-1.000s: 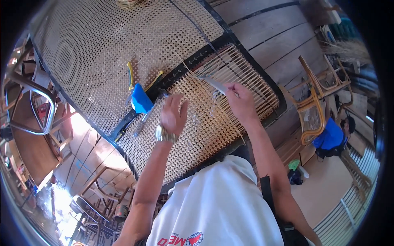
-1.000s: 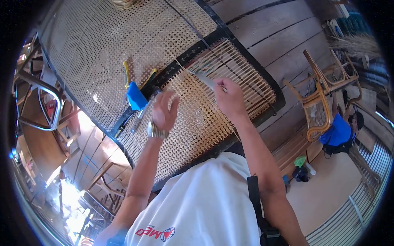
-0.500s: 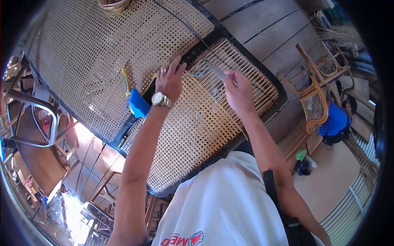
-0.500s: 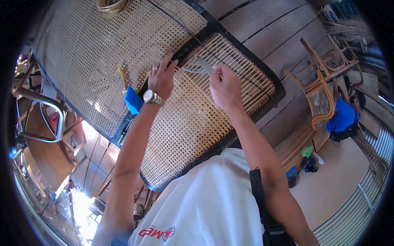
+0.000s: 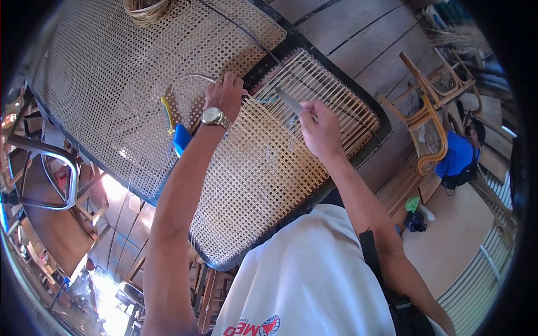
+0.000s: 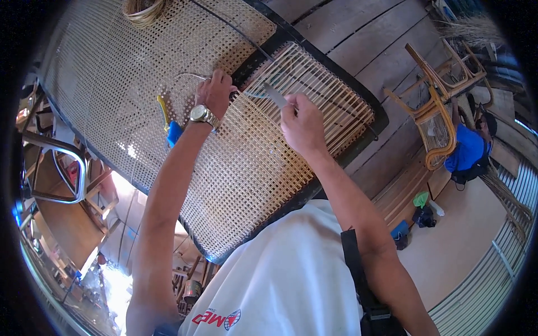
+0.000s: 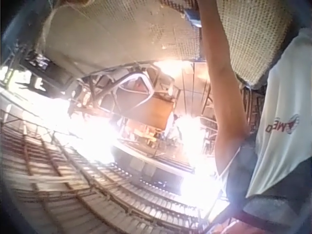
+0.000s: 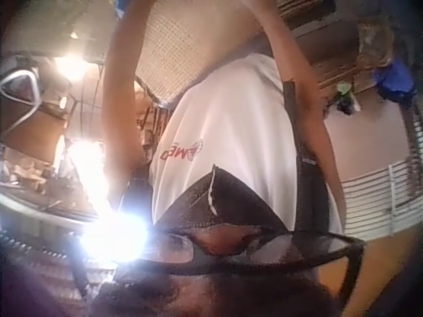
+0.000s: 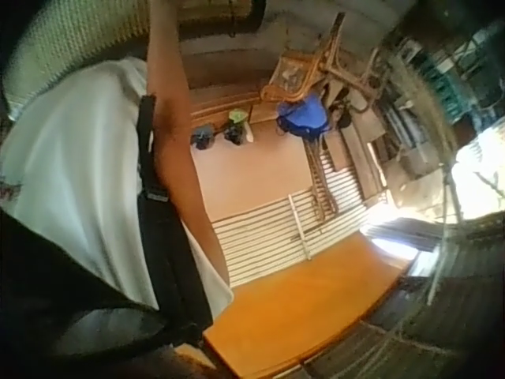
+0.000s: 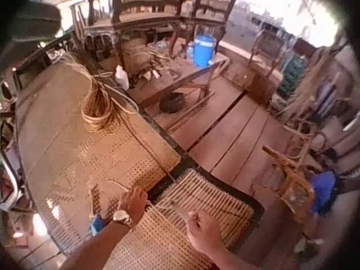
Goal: The recorder is weaving and repairing a wicker chair seat.
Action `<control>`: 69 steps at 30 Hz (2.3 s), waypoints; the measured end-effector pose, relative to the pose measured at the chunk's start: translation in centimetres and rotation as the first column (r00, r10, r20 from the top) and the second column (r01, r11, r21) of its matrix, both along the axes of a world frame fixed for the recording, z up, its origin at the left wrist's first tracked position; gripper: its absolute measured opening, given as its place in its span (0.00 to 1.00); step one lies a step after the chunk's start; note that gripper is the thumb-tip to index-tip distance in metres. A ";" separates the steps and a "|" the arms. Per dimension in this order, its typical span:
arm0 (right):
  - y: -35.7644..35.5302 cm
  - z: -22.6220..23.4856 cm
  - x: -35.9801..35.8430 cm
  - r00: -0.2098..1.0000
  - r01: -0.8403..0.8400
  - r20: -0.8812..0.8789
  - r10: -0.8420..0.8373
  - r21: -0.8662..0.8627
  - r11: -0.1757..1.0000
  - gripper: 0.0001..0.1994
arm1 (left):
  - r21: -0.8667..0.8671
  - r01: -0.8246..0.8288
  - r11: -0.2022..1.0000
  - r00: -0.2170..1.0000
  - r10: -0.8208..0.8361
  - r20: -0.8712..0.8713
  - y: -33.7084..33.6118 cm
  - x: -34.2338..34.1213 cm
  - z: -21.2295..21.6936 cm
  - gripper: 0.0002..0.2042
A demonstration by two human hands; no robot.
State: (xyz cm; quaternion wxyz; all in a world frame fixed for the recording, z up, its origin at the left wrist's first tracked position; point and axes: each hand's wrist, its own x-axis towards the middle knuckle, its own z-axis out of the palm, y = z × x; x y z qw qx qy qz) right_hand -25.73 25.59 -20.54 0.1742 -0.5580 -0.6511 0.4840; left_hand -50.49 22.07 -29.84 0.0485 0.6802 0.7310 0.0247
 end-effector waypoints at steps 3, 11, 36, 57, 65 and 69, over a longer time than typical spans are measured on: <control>0.6 1.0 0.1 0.990 -0.132 0.029 0.139 -0.157 0.979 0.11 | 0.038 -0.059 0.998 0.998 0.060 -0.008 0.1 1.0 0.2 0.14; 1.0 2.3 3.3 0.993 -0.075 0.086 0.075 -0.005 0.997 0.14 | 0.339 -0.338 0.878 0.926 0.244 0.290 -3.5 2.9 -0.5 0.20; -2.2 2.9 7.2 0.992 0.056 0.097 -0.085 0.271 0.961 0.12 | -0.053 -0.061 0.997 0.887 0.079 0.454 -18.6 22.1 7.4 0.49; 1.6 -0.9 5.0 0.985 0.067 0.157 -0.067 0.002 0.998 0.13 | -0.182 -0.087 0.979 0.876 0.162 0.454 -18.6 22.7 7.8 0.55; 0.9 0.9 4.0 0.981 -0.103 0.137 0.134 -0.210 0.972 0.12 | -0.161 -0.111 0.981 0.850 0.178 0.496 -18.6 22.5 7.3 0.55; 1.9 0.7 5.4 0.987 0.091 0.133 -0.093 0.014 0.996 0.12 | -0.177 -0.103 0.979 0.842 0.181 0.508 -18.4 22.3 7.4 0.55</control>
